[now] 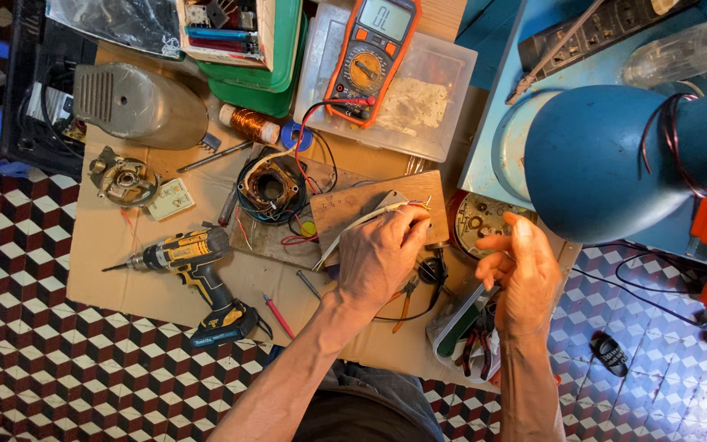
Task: The person works on a small electrical component at a cluttered workbench. They use a heat gun to apply heat to wires, then strip wire insulation with a utility knife, and finally twist and prepare the wire ends for connection.
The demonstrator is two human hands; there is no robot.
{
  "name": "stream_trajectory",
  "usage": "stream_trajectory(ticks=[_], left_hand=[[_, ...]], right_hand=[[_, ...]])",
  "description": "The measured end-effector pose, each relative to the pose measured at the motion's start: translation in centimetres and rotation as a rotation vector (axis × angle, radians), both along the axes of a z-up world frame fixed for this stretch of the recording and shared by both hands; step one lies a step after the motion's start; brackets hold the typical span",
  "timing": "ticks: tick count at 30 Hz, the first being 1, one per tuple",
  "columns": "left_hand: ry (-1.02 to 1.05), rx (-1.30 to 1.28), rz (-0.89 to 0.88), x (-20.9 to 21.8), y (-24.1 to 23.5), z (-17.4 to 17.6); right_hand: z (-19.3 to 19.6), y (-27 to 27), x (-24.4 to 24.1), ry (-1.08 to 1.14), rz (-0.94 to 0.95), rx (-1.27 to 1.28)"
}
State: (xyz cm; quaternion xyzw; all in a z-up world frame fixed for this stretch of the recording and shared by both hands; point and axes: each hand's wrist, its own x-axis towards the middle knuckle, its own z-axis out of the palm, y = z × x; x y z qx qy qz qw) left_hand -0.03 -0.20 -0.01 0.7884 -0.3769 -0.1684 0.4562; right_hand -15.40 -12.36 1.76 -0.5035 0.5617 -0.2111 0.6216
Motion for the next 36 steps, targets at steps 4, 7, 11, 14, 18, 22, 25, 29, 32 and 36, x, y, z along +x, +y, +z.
stream_trajectory(ticks=[4,7,11,14,18,22,25,29,32,36], left_hand=[[0.001,0.010,-0.009,0.2,-0.1,0.2],[0.020,0.020,-0.010,0.3,-0.1,0.6],[0.039,0.019,-0.004,0.3,-0.2,0.9],[0.089,0.106,-0.009,0.2,-0.1,0.7],[0.057,0.085,-0.004,0.4,-0.3,0.3],[0.051,0.136,-0.028,0.3,-0.3,0.3],[0.043,0.138,-0.035,0.4,0.0,-0.6],[0.034,0.115,-0.051,0.8,-0.1,-1.3],[0.060,0.109,-0.058,0.7,0.0,-1.0],[0.020,0.124,-0.052,0.9,-0.3,-0.6]], right_hand=[[-0.8,0.0,-3.6,0.037,-0.044,-0.014],[-1.8,0.6,-6.3,0.062,-0.068,0.028],[-3.3,1.6,-9.1,0.018,-0.077,0.092],[-4.0,2.6,-10.6,0.121,-0.066,0.104],[-4.1,3.2,-11.5,0.108,-0.054,0.101],[-2.3,5.0,-13.6,0.132,-0.131,0.054],[-0.8,7.2,-15.5,0.149,-0.210,-0.018],[-0.2,11.2,-16.4,0.146,-0.327,-0.039],[-1.7,15.5,-16.1,0.257,-0.384,0.074],[-5.8,20.6,-14.1,0.291,-0.225,0.223]])
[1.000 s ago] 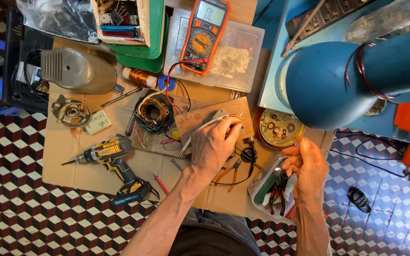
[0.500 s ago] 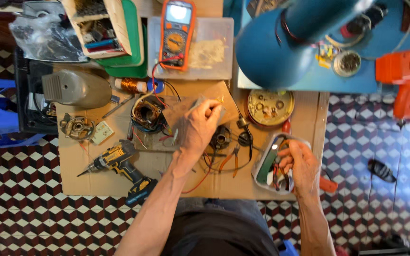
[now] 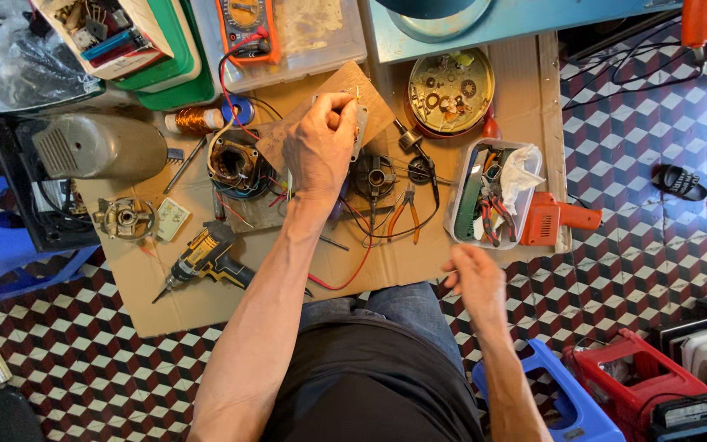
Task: The person works on a small electrical component at a cluttered workbench. They use a heat gun to apply heat to wires, then strip wire insulation with a utility knife, and finally twist and prepare the wire ends for connection.
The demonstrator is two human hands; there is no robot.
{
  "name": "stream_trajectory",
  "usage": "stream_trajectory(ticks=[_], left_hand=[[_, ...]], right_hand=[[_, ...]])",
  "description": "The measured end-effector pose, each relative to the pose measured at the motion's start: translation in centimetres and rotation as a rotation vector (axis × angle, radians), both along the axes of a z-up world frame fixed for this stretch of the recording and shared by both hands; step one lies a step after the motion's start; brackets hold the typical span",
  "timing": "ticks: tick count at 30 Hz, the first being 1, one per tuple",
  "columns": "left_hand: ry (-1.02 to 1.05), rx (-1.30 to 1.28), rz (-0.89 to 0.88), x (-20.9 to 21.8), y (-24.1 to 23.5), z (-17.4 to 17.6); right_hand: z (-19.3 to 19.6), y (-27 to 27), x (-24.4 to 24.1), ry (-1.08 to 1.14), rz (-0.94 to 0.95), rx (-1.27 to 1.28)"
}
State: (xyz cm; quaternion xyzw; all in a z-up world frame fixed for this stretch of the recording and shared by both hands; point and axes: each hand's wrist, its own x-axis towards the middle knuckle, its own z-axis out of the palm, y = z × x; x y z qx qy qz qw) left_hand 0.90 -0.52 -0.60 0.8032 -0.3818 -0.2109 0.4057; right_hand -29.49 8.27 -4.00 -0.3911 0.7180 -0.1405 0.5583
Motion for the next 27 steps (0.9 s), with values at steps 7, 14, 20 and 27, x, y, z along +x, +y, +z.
stream_trajectory(ticks=[7,14,20,27], left_hand=[[0.013,-0.033,-0.008,-0.1,0.0,1.3],[0.108,-0.001,-0.012,0.2,0.0,1.3],[0.163,0.042,0.002,0.1,0.1,1.4],[0.204,0.069,0.020,0.0,-0.5,2.5]], right_hand=[[-4.9,2.1,2.5,0.238,0.303,-0.050],[-5.4,-0.8,4.8,0.165,0.462,-0.390],[-6.7,-1.8,14.6,0.150,0.405,-0.411],[-7.5,-3.5,20.4,0.266,0.352,-0.103]])
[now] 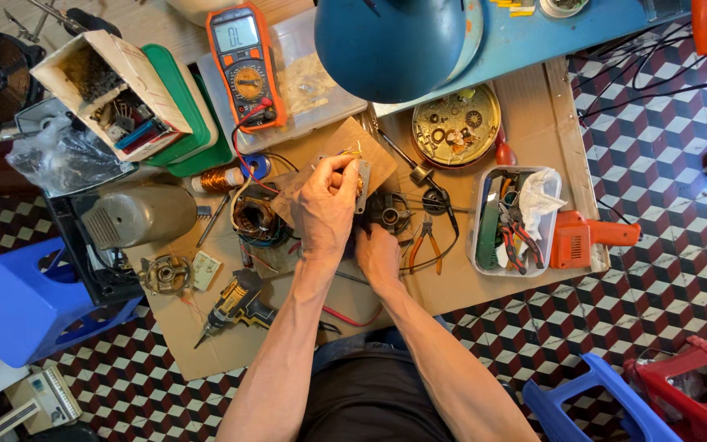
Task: The person works on a small electrical component at a cluttered workbench. They use a heat gun to apply heat to wires, then strip wire insulation with a utility knife, and finally twist and prepare the wire ends for connection.
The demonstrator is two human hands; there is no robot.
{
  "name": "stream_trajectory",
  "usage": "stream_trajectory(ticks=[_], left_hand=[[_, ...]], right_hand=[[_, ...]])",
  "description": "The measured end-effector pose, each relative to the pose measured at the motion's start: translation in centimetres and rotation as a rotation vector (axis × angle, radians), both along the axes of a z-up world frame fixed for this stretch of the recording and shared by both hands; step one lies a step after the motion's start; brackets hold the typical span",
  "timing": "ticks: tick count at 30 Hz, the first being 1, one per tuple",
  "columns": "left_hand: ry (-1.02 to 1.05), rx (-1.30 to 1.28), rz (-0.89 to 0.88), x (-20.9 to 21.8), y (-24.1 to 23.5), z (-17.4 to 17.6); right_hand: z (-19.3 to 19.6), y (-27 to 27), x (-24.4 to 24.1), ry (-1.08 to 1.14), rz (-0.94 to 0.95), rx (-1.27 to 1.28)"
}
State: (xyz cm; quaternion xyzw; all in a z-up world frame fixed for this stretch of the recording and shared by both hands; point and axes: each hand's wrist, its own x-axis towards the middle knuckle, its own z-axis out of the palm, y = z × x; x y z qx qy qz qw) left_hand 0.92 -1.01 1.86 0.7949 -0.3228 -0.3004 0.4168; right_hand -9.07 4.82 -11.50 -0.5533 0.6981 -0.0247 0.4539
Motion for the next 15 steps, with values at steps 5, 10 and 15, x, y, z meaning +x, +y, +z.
stream_trajectory(ticks=[5,10,15], left_hand=[[-0.025,0.040,-0.014,-0.1,-0.3,0.6],[-0.032,0.009,-0.023,0.1,-0.4,1.3],[-0.010,0.020,-0.033,0.0,-0.1,0.6]], right_hand=[[0.0,1.1,-1.3,0.011,0.084,-0.132],[1.7,2.1,-8.0,-0.092,0.011,-0.322],[2.4,-1.2,-16.3,0.229,-0.194,-0.506]])
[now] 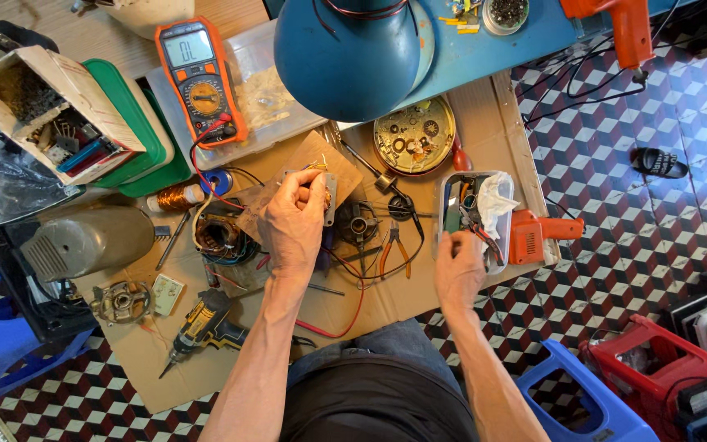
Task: The person works on a small electrical component at a cluttered workbench. They use a heat gun to apply heat to wires, then strip wire insulation with a utility knife, and finally twist and prepare the wire ends for connection.
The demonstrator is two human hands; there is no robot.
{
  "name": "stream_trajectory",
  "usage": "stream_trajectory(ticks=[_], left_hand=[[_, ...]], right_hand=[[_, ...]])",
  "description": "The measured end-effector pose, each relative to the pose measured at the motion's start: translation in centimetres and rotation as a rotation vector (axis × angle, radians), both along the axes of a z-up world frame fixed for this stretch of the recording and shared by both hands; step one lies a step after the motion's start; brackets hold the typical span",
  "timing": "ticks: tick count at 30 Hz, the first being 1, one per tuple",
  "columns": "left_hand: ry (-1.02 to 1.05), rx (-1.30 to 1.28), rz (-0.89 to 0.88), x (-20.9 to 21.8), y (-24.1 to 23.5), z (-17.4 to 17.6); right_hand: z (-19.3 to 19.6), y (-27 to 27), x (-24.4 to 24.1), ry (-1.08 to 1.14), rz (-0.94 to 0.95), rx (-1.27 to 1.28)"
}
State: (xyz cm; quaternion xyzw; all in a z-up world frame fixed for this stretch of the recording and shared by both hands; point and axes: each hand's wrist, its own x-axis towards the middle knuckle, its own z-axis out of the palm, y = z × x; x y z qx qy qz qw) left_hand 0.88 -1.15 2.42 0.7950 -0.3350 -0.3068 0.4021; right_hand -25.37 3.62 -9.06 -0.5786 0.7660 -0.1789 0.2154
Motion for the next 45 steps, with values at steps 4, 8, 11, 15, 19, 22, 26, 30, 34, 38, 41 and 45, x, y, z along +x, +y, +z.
stream_trajectory(ticks=[4,8,11,15,19,22,26,30,34,38,41,45], left_hand=[[-0.082,-0.016,0.024,0.3,0.1,-0.9],[-0.068,-0.013,0.007,0.5,0.5,-1.9],[-0.072,0.024,-0.003,0.6,0.5,-2.0],[-0.055,-0.022,0.002,0.6,0.7,-1.8],[-0.010,-0.034,0.019,0.6,0.7,-1.8],[-0.001,-0.048,0.017,0.6,0.8,-1.9],[0.021,-0.063,0.023,0.7,0.8,-2.0],[0.063,-0.095,0.014,0.8,1.1,-1.9],[0.051,-0.097,-0.004,1.1,1.0,-1.8],[0.096,-0.052,-0.025,1.2,1.2,-1.8],[0.050,-0.106,-0.022,1.3,1.0,-1.9],[0.036,-0.098,-0.047,1.5,1.0,-1.9]], right_hand=[[-0.7,-3.0,-1.4,0.193,0.135,0.051],[-1.8,-4.0,-1.6,0.258,0.204,0.127],[-2.7,-5.4,-2.3,0.264,0.157,0.236],[-3.7,-5.5,-3.6,0.258,0.152,0.189],[-4.9,-5.1,-3.8,0.211,0.145,0.110],[-3.9,-4.6,-3.8,-0.078,0.034,0.057],[2.3,-5.5,-4.2,-0.555,-0.084,-0.017],[10.5,-6.1,-2.1,-0.914,0.023,0.092],[14.1,-6.7,5.1,-1.027,0.109,0.385],[14.7,-7.9,11.3,-1.124,0.133,0.618],[14.6,-9.5,13.3,-1.248,0.175,0.723],[13.9,-10.4,13.8,-1.378,0.179,0.812]])
